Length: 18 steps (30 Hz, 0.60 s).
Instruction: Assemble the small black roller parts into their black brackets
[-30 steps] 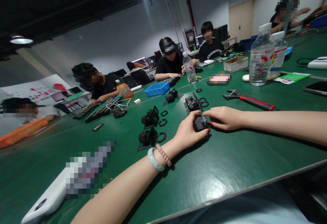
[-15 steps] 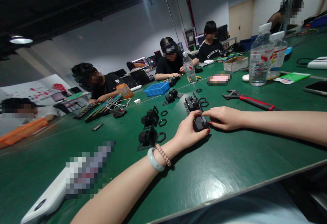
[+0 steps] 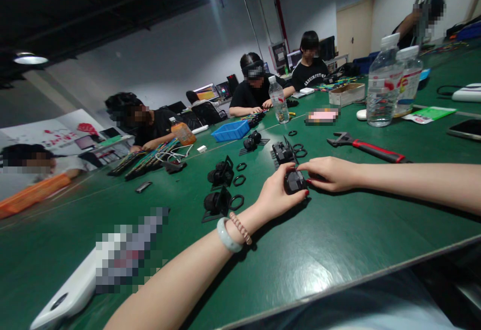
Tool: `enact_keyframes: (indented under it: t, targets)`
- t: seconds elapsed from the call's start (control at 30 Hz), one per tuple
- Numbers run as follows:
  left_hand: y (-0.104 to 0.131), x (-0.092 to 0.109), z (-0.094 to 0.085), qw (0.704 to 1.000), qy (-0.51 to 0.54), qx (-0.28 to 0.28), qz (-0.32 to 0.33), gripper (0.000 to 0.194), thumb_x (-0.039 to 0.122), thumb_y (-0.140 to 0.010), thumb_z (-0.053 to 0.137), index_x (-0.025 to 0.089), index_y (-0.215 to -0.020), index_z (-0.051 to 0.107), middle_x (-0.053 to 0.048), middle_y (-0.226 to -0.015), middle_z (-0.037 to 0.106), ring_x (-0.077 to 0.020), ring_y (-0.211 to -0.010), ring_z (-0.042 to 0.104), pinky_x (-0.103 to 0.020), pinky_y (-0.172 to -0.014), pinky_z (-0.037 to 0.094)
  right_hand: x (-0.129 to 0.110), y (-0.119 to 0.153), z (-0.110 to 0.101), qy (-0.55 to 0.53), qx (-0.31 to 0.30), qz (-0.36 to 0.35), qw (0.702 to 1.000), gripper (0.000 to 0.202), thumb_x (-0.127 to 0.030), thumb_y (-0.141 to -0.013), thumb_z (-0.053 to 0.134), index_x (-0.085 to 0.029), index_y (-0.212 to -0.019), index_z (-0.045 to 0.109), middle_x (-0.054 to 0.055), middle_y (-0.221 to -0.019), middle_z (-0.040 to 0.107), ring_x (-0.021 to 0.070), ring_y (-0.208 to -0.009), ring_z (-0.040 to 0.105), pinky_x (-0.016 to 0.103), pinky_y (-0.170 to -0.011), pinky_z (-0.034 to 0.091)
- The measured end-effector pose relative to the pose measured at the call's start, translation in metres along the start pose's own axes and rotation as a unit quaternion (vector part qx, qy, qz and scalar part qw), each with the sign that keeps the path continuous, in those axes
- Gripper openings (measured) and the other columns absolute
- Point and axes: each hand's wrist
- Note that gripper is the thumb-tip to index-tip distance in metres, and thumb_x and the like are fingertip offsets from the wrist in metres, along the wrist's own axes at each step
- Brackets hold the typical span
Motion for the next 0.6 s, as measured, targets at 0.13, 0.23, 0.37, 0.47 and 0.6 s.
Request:
enact_keyframes:
  t: [0.13, 0.23, 0.37, 0.47, 0.6]
  targets:
    - [0.0003, -0.0006, 0.0, 1.0, -0.005, -0.001, 0.006, 0.055, 0.033, -0.067, 0.062, 0.02, -0.115, 0.039, -0.007, -0.114, 0.053, -0.0216, -0.102, 0.052, -0.034, -0.087, 0.042, 0.0003, 0.0005, 0.0, 0.006, -0.002, 0.001, 1.0, 0.038, -0.024, -0.083, 0.043, -0.01, -0.118, 0.042, 0.011, -0.085, 0.059, 0.0202, -0.076, 0.056, 0.031, -0.069, 0.044]
    - [0.0004, -0.001, -0.0001, 1.0, -0.005, -0.002, 0.01, 0.055, 0.033, -0.068, 0.062, 0.02, -0.116, 0.039, -0.007, -0.113, 0.053, -0.0215, -0.102, 0.052, -0.034, -0.087, 0.042, 0.0008, 0.0006, 0.0006, 0.008, -0.002, -0.001, 1.0, 0.038, -0.024, -0.083, 0.043, -0.01, -0.118, 0.042, 0.011, -0.085, 0.059, 0.0201, -0.076, 0.056, 0.031, -0.068, 0.044]
    - [0.0003, -0.0011, -0.0002, 1.0, -0.007, -0.003, 0.012, 0.055, 0.033, -0.068, 0.061, 0.02, -0.116, 0.038, -0.007, -0.113, 0.053, -0.0213, -0.101, 0.053, -0.033, -0.086, 0.042, 0.001, 0.0003, 0.0009, 0.0, 0.004, -0.003, 1.0, 0.037, -0.024, -0.082, 0.044, -0.011, -0.118, 0.043, 0.011, -0.086, 0.059, 0.0199, -0.076, 0.056, 0.03, -0.068, 0.044]
    - [0.0002, -0.0012, -0.0002, 1.0, -0.009, -0.004, 0.012, 0.055, 0.034, -0.068, 0.061, 0.02, -0.116, 0.038, -0.007, -0.113, 0.053, -0.0215, -0.101, 0.053, -0.033, -0.086, 0.042, 0.0007, 0.0003, 0.0007, -0.003, 0.006, -0.002, 1.0, 0.038, -0.024, -0.082, 0.045, -0.011, -0.117, 0.043, 0.011, -0.085, 0.06, 0.0201, -0.076, 0.056, 0.031, -0.068, 0.044]
    - [0.0, -0.0014, -0.0001, 1.0, -0.01, -0.004, 0.012, 0.055, 0.033, -0.068, 0.061, 0.02, -0.116, 0.038, -0.007, -0.113, 0.053, -0.0212, -0.101, 0.053, -0.033, -0.086, 0.042, 0.0004, 0.0004, 0.0005, -0.006, 0.011, 0.0, 1.0, 0.038, -0.023, -0.081, 0.046, -0.011, -0.117, 0.044, 0.011, -0.084, 0.06, 0.02, -0.075, 0.056, 0.03, -0.067, 0.044]
Point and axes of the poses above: each hand's wrist, its own y-axis away from the middle knuckle, its own z-axis out of the palm, x = y × z
